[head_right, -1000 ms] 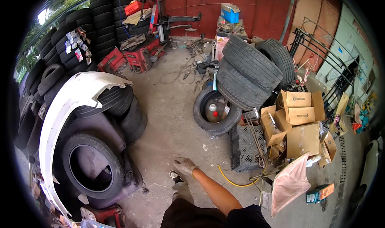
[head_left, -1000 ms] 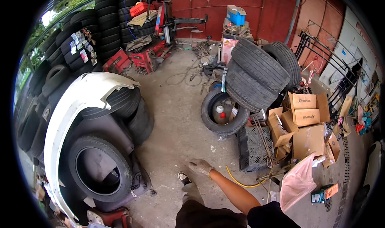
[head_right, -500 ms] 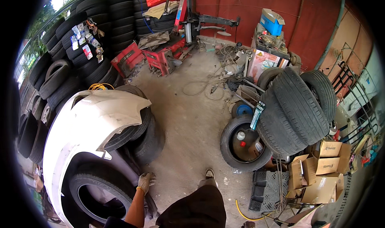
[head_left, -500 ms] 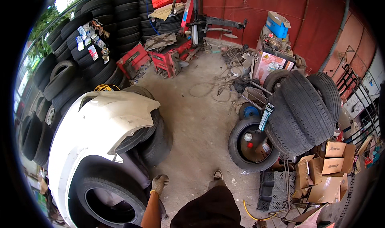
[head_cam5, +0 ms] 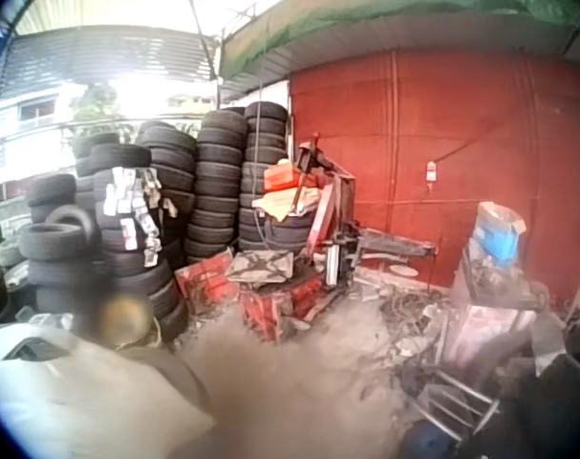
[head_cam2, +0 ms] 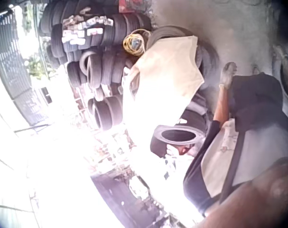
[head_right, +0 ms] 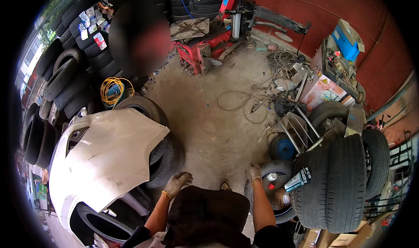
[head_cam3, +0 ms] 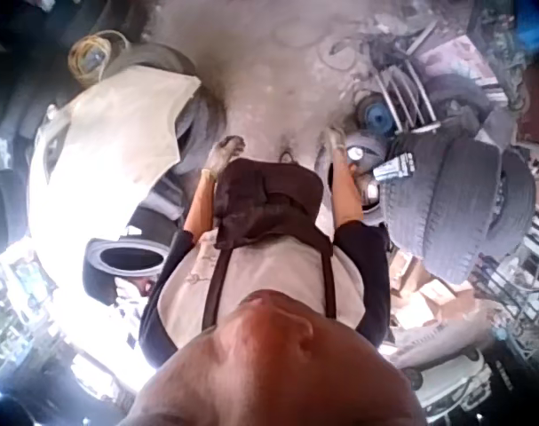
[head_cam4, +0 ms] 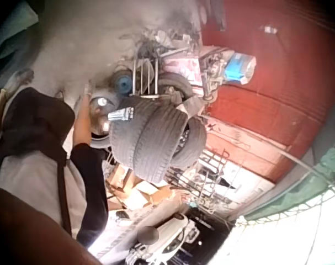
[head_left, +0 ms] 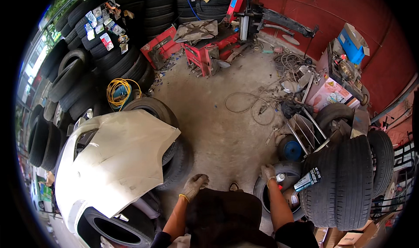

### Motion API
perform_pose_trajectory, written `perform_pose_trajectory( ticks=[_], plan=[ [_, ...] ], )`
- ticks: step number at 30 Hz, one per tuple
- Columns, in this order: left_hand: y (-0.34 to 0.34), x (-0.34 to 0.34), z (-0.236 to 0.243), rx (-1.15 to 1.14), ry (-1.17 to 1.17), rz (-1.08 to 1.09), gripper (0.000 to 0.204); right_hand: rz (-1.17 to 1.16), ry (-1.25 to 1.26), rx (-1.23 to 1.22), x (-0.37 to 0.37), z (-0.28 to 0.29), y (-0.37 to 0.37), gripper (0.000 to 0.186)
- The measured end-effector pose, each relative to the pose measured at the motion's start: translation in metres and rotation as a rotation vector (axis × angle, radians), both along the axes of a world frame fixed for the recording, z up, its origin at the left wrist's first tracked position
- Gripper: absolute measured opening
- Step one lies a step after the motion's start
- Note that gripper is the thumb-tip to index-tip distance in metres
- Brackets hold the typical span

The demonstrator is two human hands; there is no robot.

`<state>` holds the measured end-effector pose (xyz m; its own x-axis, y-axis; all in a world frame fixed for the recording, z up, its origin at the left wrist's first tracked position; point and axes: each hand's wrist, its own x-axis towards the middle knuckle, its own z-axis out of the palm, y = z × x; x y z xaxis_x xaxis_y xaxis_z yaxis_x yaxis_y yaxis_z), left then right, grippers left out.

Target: The person walks through a cluttered auto repair shop and works on the front right wheel area of a silver van. They use a wrench to loosen and tighten bolts on the wheel arch and fender, then walk to a tire machine and pick up a small metal part from the floor.

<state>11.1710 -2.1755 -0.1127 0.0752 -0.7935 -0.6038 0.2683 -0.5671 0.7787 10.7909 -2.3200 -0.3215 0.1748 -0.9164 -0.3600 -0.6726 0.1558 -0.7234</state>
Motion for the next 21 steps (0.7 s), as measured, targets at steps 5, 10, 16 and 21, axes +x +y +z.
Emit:
perform_pose_trajectory(
  ticks=[5, 10, 16, 21],
  plan=[
    [-0.110, 0.030, 0.005, -0.218, 0.235, 0.266, 0.046, -0.287, -0.767, 0.211, 0.216, 0.228, -0.157, 0.024],
    [-0.259, 0.074, -0.037, -0.362, 0.967, 0.422, 0.042, -0.163, -0.785, 0.520, 0.360, 0.257, -0.189, 0.023],
    [-0.431, 0.133, -0.059, -0.044, 0.629, 0.423, 0.037, -0.297, -0.864, 0.320, 0.415, 0.193, -0.311, 0.027],
    [-0.533, 0.183, -0.039, -0.037, 0.577, 0.459, 0.039, -0.396, -0.991, 0.410, 0.477, 0.205, -0.409, 0.031]
  ],
)
